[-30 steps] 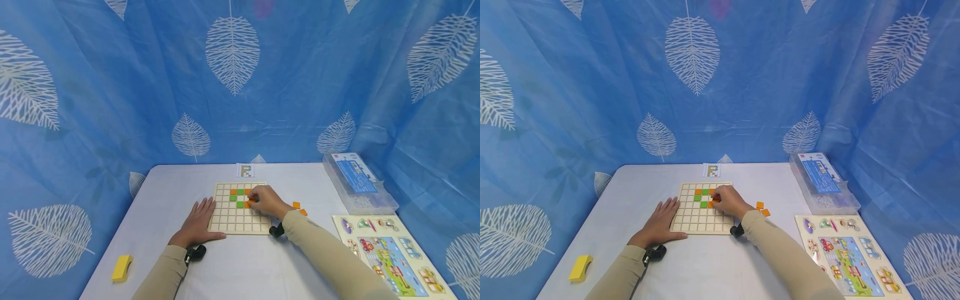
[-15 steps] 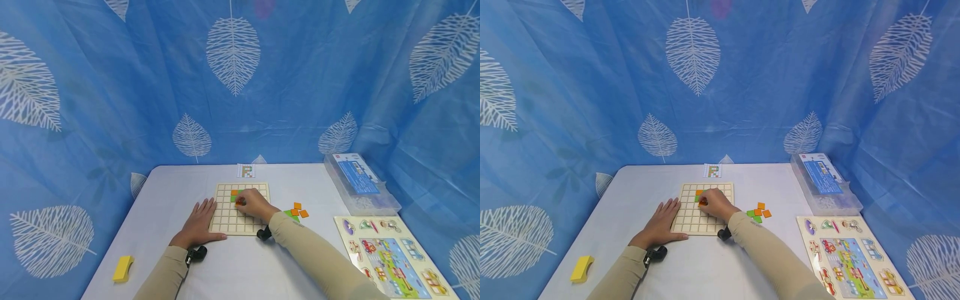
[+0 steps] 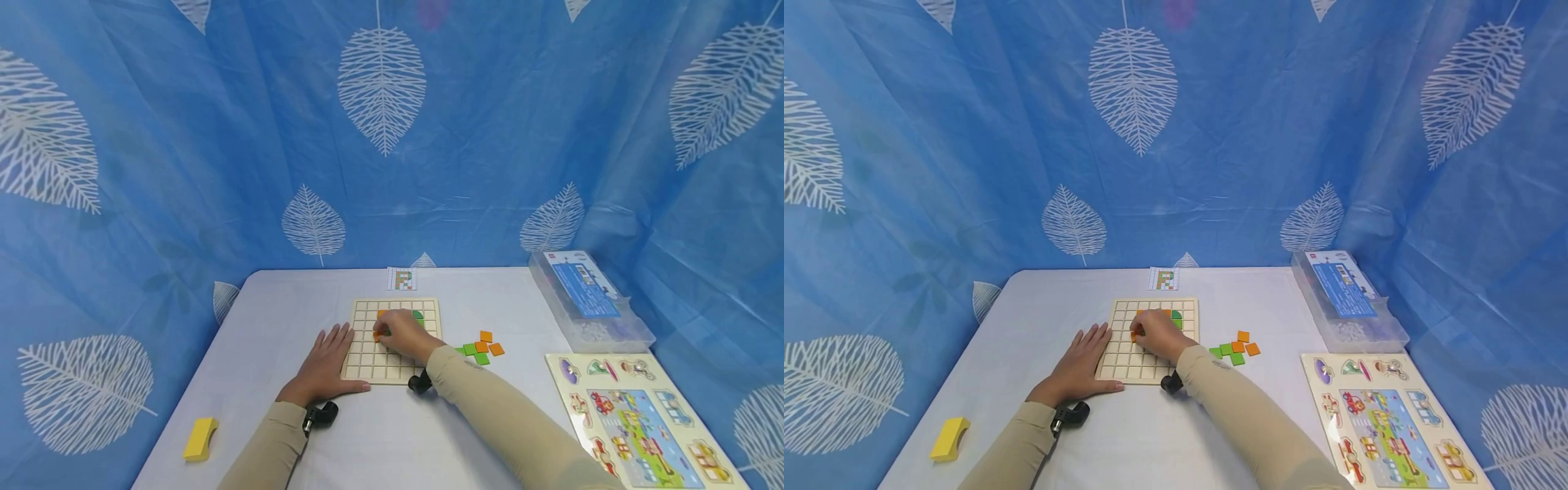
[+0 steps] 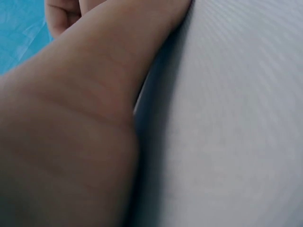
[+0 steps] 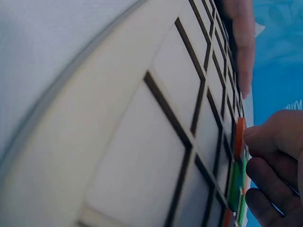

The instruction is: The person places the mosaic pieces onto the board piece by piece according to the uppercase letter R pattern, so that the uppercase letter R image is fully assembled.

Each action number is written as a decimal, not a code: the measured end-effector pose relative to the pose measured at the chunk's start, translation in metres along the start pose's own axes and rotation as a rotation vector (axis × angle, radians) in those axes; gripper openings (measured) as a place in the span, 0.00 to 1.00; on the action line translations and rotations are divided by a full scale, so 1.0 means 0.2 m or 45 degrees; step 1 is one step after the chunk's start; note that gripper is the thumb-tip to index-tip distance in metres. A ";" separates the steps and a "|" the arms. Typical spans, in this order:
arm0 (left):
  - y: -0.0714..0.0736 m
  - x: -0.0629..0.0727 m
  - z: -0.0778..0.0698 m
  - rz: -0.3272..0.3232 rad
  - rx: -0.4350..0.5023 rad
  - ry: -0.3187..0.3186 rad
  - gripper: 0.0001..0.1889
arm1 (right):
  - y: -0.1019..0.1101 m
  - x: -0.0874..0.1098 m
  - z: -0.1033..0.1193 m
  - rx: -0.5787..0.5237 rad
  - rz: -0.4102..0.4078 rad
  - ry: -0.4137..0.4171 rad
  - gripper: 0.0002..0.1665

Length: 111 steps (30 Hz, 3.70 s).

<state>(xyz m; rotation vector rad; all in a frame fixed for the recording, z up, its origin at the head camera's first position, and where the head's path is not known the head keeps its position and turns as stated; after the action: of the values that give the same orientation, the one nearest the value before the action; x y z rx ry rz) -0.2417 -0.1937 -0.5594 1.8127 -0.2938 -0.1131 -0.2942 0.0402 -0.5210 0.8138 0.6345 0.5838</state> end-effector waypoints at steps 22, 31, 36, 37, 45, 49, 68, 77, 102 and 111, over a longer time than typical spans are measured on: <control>0.00 0.00 -0.01 0.007 -0.001 0.005 0.70 | -0.03 -0.01 -0.04 0.006 -0.032 -0.077 0.09; 0.01 0.00 -0.01 -0.007 0.001 -0.005 0.70 | -0.02 0.02 -0.04 -0.024 -0.060 -0.103 0.09; 0.01 0.00 -0.02 -0.006 0.003 -0.006 0.70 | -0.01 0.04 -0.03 -0.007 -0.061 -0.107 0.07; 0.01 0.00 -0.02 -0.006 0.002 -0.006 0.70 | -0.01 0.04 -0.03 0.003 -0.062 -0.105 0.06; 0.01 0.01 -0.02 -0.015 0.003 -0.008 0.70 | 0.01 0.07 -0.04 0.032 -0.071 -0.086 0.06; 0.01 0.00 -0.01 -0.018 -0.007 -0.012 0.70 | 0.02 0.10 -0.06 0.009 -0.070 -0.112 0.06; 0.01 0.01 -0.02 -0.003 0.017 0.005 0.70 | 0.20 0.28 -0.15 -0.005 -0.037 -0.191 0.15; 0.00 0.00 -0.01 -0.007 0.035 0.012 0.70 | 0.30 0.39 -0.22 0.003 -0.071 -0.279 0.13; -0.02 -0.01 0.00 -0.018 0.016 0.007 0.70 | 0.42 0.56 -0.26 -0.007 0.037 -0.358 0.17; 0.00 0.00 -0.01 -0.014 0.024 0.007 0.70 | 0.43 0.59 -0.25 -0.028 0.028 -0.386 0.17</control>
<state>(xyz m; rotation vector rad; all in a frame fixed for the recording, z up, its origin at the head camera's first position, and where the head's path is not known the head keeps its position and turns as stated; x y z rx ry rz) -0.2406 -0.1927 -0.5584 1.8336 -0.2818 -0.1128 -0.2700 0.1912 -0.5116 0.8686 0.3415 0.4737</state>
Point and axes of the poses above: each hand's wrist, its own x-axis away from the middle knuckle, its own y-axis out of the back of the hand, z = x × y, the point moved 1 cm from there along -x, towards the middle knuckle, and after that the axes turned 14 degrees about y, right-handed, at the moved point
